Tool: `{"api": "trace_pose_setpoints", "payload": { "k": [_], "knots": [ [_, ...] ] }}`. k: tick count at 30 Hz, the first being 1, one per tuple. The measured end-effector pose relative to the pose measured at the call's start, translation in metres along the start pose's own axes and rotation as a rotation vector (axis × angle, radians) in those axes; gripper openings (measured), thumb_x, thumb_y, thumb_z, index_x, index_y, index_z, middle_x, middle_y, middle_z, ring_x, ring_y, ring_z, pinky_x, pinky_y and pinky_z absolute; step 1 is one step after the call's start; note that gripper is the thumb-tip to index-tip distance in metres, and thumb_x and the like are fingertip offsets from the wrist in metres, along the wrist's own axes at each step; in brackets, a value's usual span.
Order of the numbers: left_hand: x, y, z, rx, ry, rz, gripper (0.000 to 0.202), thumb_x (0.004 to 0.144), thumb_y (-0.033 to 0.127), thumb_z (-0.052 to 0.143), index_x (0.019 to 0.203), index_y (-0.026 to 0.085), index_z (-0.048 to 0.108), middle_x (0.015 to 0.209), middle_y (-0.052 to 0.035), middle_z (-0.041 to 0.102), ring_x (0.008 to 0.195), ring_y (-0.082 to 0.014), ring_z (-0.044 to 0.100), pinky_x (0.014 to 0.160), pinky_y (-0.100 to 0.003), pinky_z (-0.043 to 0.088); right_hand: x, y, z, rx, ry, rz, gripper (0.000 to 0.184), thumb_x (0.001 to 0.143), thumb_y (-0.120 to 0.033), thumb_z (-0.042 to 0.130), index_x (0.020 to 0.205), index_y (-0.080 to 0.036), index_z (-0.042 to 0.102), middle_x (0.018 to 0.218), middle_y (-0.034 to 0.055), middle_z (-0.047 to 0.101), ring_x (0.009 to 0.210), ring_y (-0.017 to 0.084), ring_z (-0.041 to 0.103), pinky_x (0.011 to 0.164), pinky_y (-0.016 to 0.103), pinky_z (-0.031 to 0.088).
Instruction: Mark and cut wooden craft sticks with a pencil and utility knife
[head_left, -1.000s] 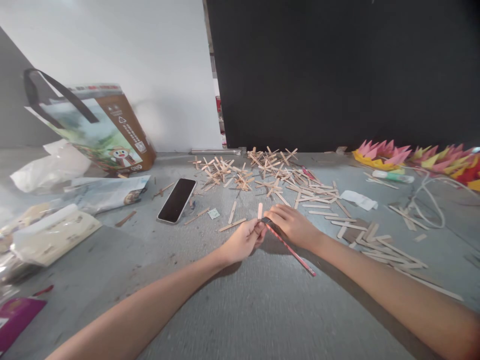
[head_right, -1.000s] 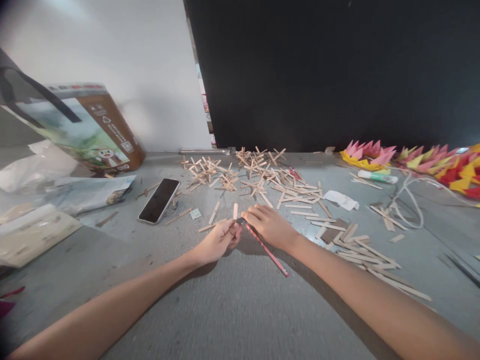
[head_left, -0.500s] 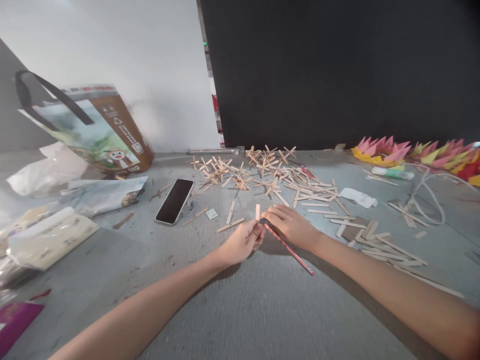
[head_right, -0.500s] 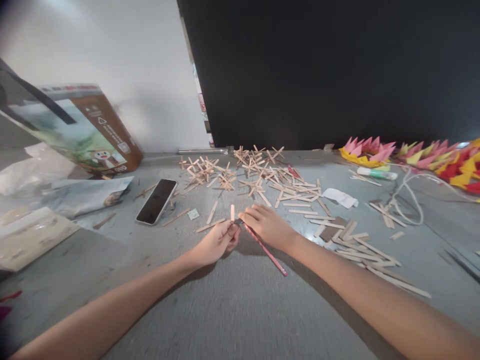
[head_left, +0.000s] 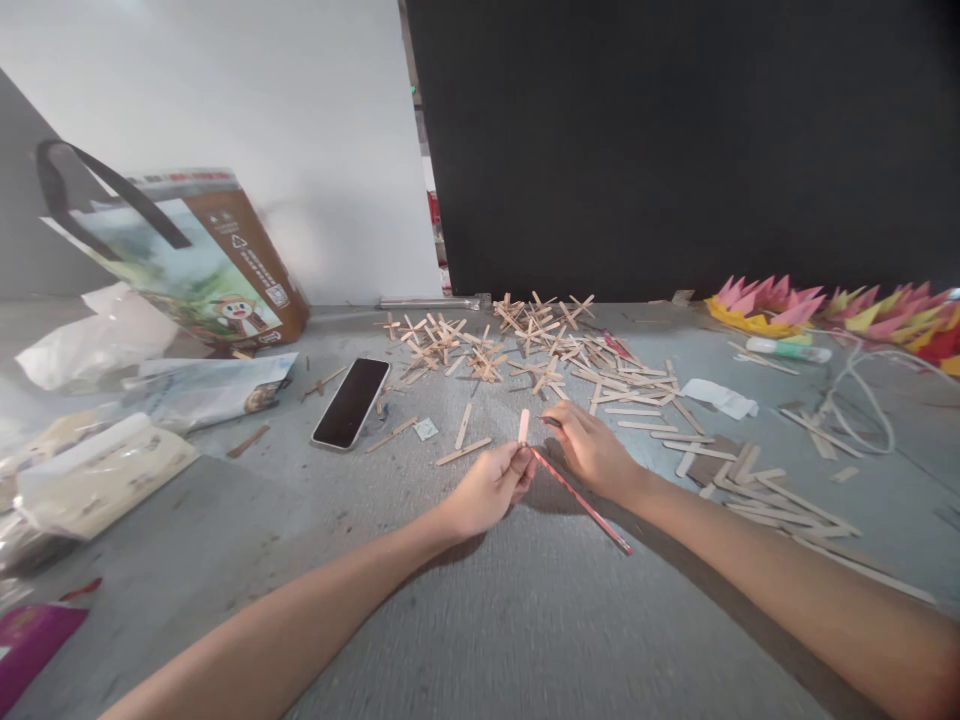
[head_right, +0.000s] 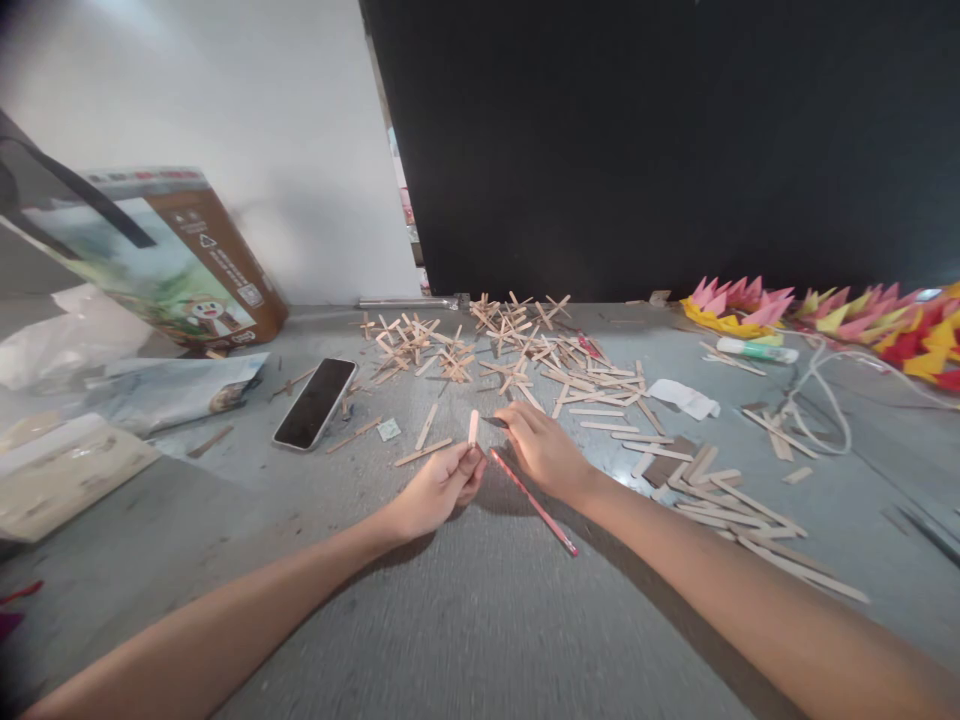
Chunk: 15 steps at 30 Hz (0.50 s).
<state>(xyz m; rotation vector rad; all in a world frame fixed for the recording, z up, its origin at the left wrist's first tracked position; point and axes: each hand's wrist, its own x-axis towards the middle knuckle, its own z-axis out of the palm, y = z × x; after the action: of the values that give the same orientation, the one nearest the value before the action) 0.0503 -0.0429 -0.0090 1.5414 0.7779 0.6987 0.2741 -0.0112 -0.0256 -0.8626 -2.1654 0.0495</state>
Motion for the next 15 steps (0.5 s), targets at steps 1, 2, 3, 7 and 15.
{"api": "trace_pose_setpoints", "payload": {
  "k": [1, 2, 3, 7, 15],
  "knots": [
    [0.000, 0.000, 0.000, -0.036, -0.004, -0.006, 0.053, 0.106, 0.070, 0.038, 0.084, 0.022, 0.044, 0.062, 0.0088, 0.035, 0.050, -0.0079, 0.027, 0.050, -0.023, 0.025, 0.000, 0.001, 0.000, 0.002, -0.010, 0.000, 0.020, 0.111, -0.018, 0.039, 0.124, -0.024, 0.053, 0.103, 0.0094, 0.064, 0.094, 0.027, 0.064, 0.082, 0.040, 0.055],
    [0.001, -0.001, -0.001, -0.061, -0.012, -0.012, 0.052, 0.106, 0.069, 0.039, 0.086, 0.022, 0.045, 0.062, 0.0093, 0.034, 0.050, -0.0079, 0.026, 0.049, -0.022, 0.024, 0.001, 0.001, 0.000, 0.005, -0.006, 0.005, 0.020, 0.111, -0.018, 0.039, 0.123, -0.024, 0.053, 0.103, 0.0095, 0.064, 0.095, 0.027, 0.064, 0.082, 0.040, 0.055],
    [0.001, -0.001, -0.001, -0.072, -0.017, -0.014, 0.050, 0.106, 0.068, 0.040, 0.087, 0.022, 0.045, 0.061, 0.0094, 0.034, 0.050, -0.0079, 0.026, 0.049, -0.022, 0.023, 0.002, 0.001, 0.001, 0.008, 0.000, 0.012, 0.019, 0.111, -0.018, 0.039, 0.123, -0.024, 0.053, 0.104, 0.0096, 0.064, 0.095, 0.027, 0.065, 0.083, 0.040, 0.055],
    [0.003, 0.001, -0.001, -0.078, 0.019, 0.042, 0.039, 0.108, 0.060, 0.042, 0.108, 0.021, 0.047, 0.061, 0.0095, 0.043, 0.051, -0.0086, 0.033, 0.052, -0.021, 0.029, 0.003, -0.001, -0.001, 0.020, -0.013, 0.042, 0.018, 0.112, -0.020, 0.041, 0.124, -0.025, 0.053, 0.103, 0.0091, 0.065, 0.095, 0.027, 0.065, 0.083, 0.040, 0.054],
    [0.007, -0.006, -0.002, -0.270, 0.109, 0.065, 0.048, 0.106, 0.064, 0.046, 0.130, 0.026, 0.027, 0.067, 0.0088, 0.059, 0.041, -0.0097, 0.048, 0.043, -0.019, 0.034, 0.006, -0.018, -0.008, 0.073, -0.044, -0.116, 0.014, 0.103, -0.032, 0.067, 0.110, -0.024, 0.058, 0.085, 0.0027, 0.062, 0.076, 0.022, 0.057, 0.073, 0.037, 0.047]
  ]
}}
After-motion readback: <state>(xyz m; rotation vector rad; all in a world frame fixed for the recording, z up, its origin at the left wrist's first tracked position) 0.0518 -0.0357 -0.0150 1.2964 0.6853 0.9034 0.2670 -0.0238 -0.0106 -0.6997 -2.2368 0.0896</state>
